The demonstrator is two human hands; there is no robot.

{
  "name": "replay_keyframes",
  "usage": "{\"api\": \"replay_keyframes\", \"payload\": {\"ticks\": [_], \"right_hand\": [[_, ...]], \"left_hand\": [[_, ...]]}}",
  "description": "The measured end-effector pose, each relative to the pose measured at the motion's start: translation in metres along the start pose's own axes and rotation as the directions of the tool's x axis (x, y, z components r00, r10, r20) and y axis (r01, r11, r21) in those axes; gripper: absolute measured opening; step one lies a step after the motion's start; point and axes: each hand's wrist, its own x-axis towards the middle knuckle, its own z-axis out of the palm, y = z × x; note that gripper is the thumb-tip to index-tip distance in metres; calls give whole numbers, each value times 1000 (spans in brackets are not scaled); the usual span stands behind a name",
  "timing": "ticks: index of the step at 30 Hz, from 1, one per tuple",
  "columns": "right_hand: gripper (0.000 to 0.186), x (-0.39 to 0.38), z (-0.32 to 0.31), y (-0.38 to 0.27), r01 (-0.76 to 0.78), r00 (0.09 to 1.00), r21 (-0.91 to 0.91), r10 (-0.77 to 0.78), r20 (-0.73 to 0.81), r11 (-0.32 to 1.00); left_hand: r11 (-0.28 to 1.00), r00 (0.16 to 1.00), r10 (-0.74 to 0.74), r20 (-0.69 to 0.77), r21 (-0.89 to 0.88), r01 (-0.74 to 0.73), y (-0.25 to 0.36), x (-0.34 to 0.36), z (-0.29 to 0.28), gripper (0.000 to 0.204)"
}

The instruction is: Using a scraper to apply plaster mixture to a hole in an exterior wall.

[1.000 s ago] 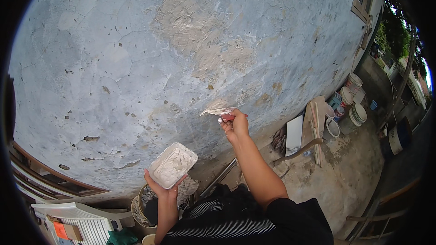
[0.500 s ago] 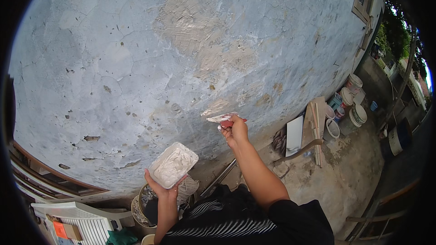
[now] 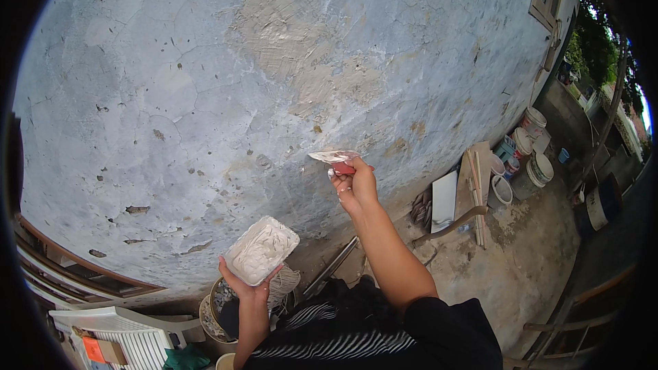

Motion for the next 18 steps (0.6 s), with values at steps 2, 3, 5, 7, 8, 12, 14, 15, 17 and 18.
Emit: {"api": "replay_keyframes", "payload": {"ticks": [2,3,5,7,8,12,14,15,17,18], "right_hand": [[11,-11,-6,-6,14,1000,14,-14,20,1000],[16,-19,-6,-8,49,999,-20,-49,8,999],[17,-19,-20,1,50,999,-60,-50,2,997],[17,-20,-29,14,44,999,-128,-45,1,991],[17,-18,-32,23,48,999,-124,-48,0,991],[15,-11,-22,44,-27,1000,-195,29,7,981],[15,-1,-16,41,21,999,-136,-15,50,991],[15,-5,-7,35,16,997,-125,-7,72,992],[15,-7,-7,28,28,996,-102,-19,88,994],[14,-8,-8,24,42,994,-82,-33,105,996]], "left_hand": [[1000,1000,4,-8,8,-4,2,-3,1,91],[1000,1000,0,-7,18,0,1,-3,3,91],[1000,1000,-3,-9,21,3,0,-3,4,91],[1000,1000,-6,-8,26,7,-1,-2,7,91],[1000,1000,-17,-7,19,18,-1,-2,9,90],[999,1000,-30,3,35,29,-4,-2,13,90],[998,999,-36,9,49,35,-5,-2,15,90],[998,999,-33,5,54,33,-4,-3,13,90],[999,999,-34,20,36,33,-2,-2,7,91],[999,999,-34,36,14,34,-2,-2,5,91]]}}
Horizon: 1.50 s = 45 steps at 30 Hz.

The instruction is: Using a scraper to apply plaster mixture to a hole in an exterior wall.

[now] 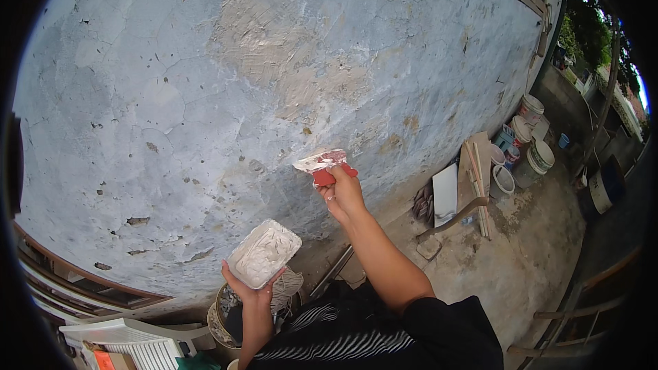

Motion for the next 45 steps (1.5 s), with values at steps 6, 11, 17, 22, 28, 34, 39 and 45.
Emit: {"api": "replay_keyframes", "payload": {"ticks": [6,11,17,22,28,34,39,45], "right_hand": [[17,-22,-30,-4,1,1000,-42,-1,-4,999],[20,-2,-51,13,-14,997,-70,8,-77,997],[20,11,-26,-16,78,996,-64,-75,41,995],[21,-5,-35,-37,123,987,-96,-111,118,988],[19,-3,-36,-14,5,999,-103,-9,-35,995],[18,14,-15,-20,-43,995,-99,33,-91,994],[13,27,-5,-26,-41,994,-64,34,-106,997],[14,13,-7,-23,-69,987,-113,51,-155,991]], "left_hand": [[999,997,36,-73,32,-33,2,-2,-4,91],[999,998,15,-61,43,-13,-1,0,2,91],[999,1000,-17,-20,47,18,-5,1,7,92],[1000,1000,-10,-13,18,10,-8,1,4,93],[998,999,-2,-44,57,5,-10,-5,9,93],[998,998,22,-56,67,-19,-7,-7,9,93],[997,998,19,-64,74,-14,-5,-11,14,94],[997,996,51,-72,58,-47,-3,-6,3,95]]}}
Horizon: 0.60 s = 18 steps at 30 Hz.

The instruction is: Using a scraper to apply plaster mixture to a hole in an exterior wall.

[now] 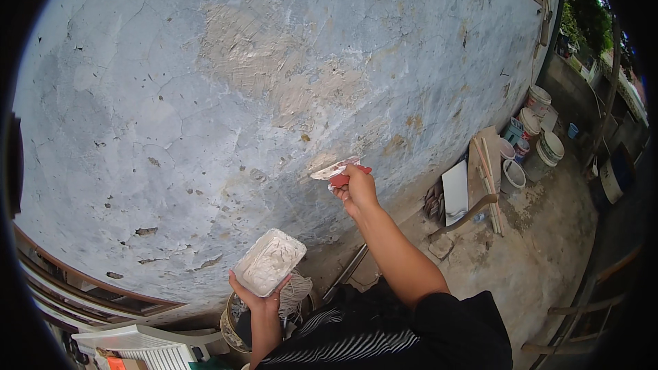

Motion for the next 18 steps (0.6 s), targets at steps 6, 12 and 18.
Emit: {"api": "replay_keyframes", "payload": {"ticks": [6,12,18], "right_hand": [[9,13,8,5,-18,999,47,19,-31,999],[8,28,26,-6,-11,1000,145,13,-11,989],[14,38,40,-18,-14,999,290,27,-39,957]], "left_hand": [[1000,1000,-2,-6,4,2,1,2,5,95],[1000,1000,8,-16,-8,-8,4,4,2,95],[999,1000,5,-28,-32,-6,7,2,4,94]]}}
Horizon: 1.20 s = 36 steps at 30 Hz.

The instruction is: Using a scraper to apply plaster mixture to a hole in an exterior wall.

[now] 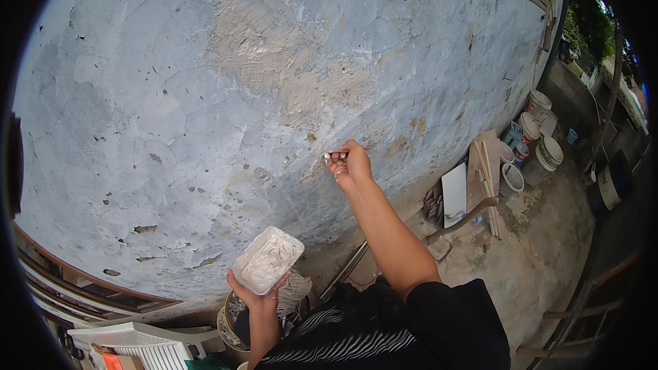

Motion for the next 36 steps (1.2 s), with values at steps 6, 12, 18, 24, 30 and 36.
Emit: {"api": "replay_keyframes", "payload": {"ticks": [6,12,18,24,30,36], "right_hand": [[15,7,-2,-4,-37,999,37,37,18,999],[15,-4,-8,-12,-19,1000,79,20,-12,997],[7,-29,-36,-24,36,999,44,-38,28,998],[12,-25,-77,13,11,995,-168,7,101,986],[9,-17,-56,25,-37,990,-91,48,129,995],[13,-32,-28,2,7,984,-32,-1,177,999]], "left_hand": [[1000,1000,1,13,-10,-1,-1,0,0,91],[1000,1000,-2,2,-13,2,-1,-2,1,92],[1000,1000,-6,8,-1,6,-1,-3,-4,92],[1000,999,-19,44,-5,20,-3,-1,-5,93],[1000,997,-26,69,1,26,-3,-3,-5,94],[1000,997,-19,72,-6,20,-1,-5,-8,95]]}}
